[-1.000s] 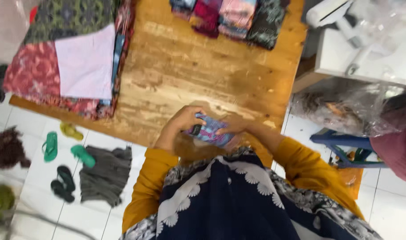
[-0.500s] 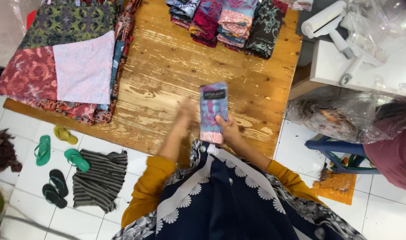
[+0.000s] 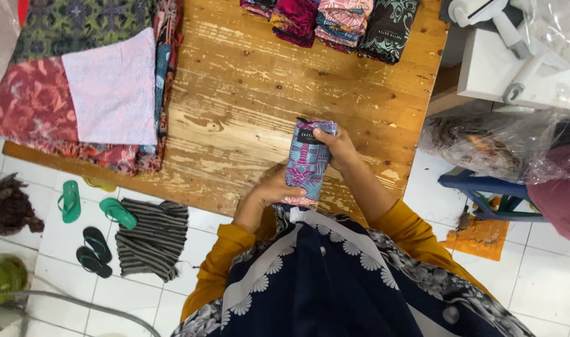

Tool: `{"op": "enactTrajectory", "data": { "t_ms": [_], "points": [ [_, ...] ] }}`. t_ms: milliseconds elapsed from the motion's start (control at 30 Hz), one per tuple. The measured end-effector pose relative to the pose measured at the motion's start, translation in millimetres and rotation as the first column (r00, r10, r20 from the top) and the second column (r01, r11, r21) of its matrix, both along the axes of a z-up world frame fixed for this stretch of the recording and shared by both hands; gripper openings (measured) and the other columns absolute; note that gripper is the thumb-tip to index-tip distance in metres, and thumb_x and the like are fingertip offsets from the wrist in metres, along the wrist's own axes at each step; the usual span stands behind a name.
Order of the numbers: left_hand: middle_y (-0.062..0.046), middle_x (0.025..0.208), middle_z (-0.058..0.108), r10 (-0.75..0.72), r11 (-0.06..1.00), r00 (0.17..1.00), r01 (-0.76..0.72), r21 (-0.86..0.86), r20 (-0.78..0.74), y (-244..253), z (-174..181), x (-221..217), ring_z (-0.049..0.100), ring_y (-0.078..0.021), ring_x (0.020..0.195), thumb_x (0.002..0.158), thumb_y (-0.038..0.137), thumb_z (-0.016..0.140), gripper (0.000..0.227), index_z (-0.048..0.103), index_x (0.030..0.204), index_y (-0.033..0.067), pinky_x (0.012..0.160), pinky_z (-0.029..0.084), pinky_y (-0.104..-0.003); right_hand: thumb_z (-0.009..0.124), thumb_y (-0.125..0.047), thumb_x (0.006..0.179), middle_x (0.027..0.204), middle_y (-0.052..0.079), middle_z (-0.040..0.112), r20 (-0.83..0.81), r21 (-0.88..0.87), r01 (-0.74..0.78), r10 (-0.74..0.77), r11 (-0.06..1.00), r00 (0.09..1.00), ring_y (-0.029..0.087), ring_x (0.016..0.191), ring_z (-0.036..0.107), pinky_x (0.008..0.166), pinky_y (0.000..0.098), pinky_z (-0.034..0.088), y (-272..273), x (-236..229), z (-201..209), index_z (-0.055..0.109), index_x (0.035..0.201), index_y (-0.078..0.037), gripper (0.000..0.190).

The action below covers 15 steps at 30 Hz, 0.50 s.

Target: The person folds multiple patterned tote bags on a wooden table. They unfold each bag, fold it into a compact rectangle, and place it into a clear plastic bag. The person repeats this process for several bags, stacking the packaged items on the table.

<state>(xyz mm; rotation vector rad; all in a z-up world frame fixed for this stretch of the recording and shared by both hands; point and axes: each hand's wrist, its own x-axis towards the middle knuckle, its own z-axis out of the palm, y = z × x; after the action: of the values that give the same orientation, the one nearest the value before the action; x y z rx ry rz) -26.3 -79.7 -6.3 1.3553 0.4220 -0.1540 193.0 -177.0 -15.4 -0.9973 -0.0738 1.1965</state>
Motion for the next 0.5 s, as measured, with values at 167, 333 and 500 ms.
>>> {"op": "enactTrajectory", "data": {
  "t_ms": [167, 333, 500],
  "points": [
    [-0.012, 0.143, 0.055, 0.225, 0.974, 0.962, -0.222, -0.032, 0.157, 9.1, -2.4, 34.5, 0.053, -0.0242, 0.128, 0.077, 0.012, 0.083, 0.099, 0.030, 0.160, 0.0094, 0.109, 0.044, -0.041, 0.075, -0.004, 0.090, 0.096, 0.009, 0.075, 0.113, 0.002, 0.295, -0.294, 0.955, 0.949, 0.022, 0.083, 0.072, 0.077, 0.0386, 0.062, 13.9, 10.0, -47.2, 0.069, 0.109, 0.000, 0.020],
    [-0.019, 0.164, 0.021, 0.109, 0.539, 0.934, 0.233, 0.810, -0.341, -8.0, 13.4, 59.6, 0.023, -0.0429, 0.146, 0.085, 0.036, 0.077, 0.092, 0.025, 0.161, 0.0262, 0.114, 0.019, -0.062, 0.072, -0.007, 0.090, 0.090, 0.006, 0.073, 0.181, -0.245, 0.444, -0.409, 0.862, 0.894, 0.019, 0.075, 0.071, 0.067, 0.0387, 0.061, 23.9, 17.0, -85.0, 0.066, 0.105, -0.005, 0.017],
    [-0.012, 0.169, 0.024, -0.079, 0.250, 0.977, 0.213, 0.945, -0.199, -30.1, 8.4, 48.3, 0.019, -0.0442, 0.154, 0.090, 0.040, 0.068, 0.075, 0.037, 0.157, 0.0272, 0.119, 0.018, -0.067, 0.073, -0.013, 0.092, 0.112, 0.015, 0.067, 0.802, -0.241, 0.501, -0.120, 0.831, 0.585, 0.029, 0.099, 0.065, 0.086, 0.0473, 0.057, 23.2, 22.0, -64.0, 0.060, 0.123, -0.002, 0.036]
  ]
}}
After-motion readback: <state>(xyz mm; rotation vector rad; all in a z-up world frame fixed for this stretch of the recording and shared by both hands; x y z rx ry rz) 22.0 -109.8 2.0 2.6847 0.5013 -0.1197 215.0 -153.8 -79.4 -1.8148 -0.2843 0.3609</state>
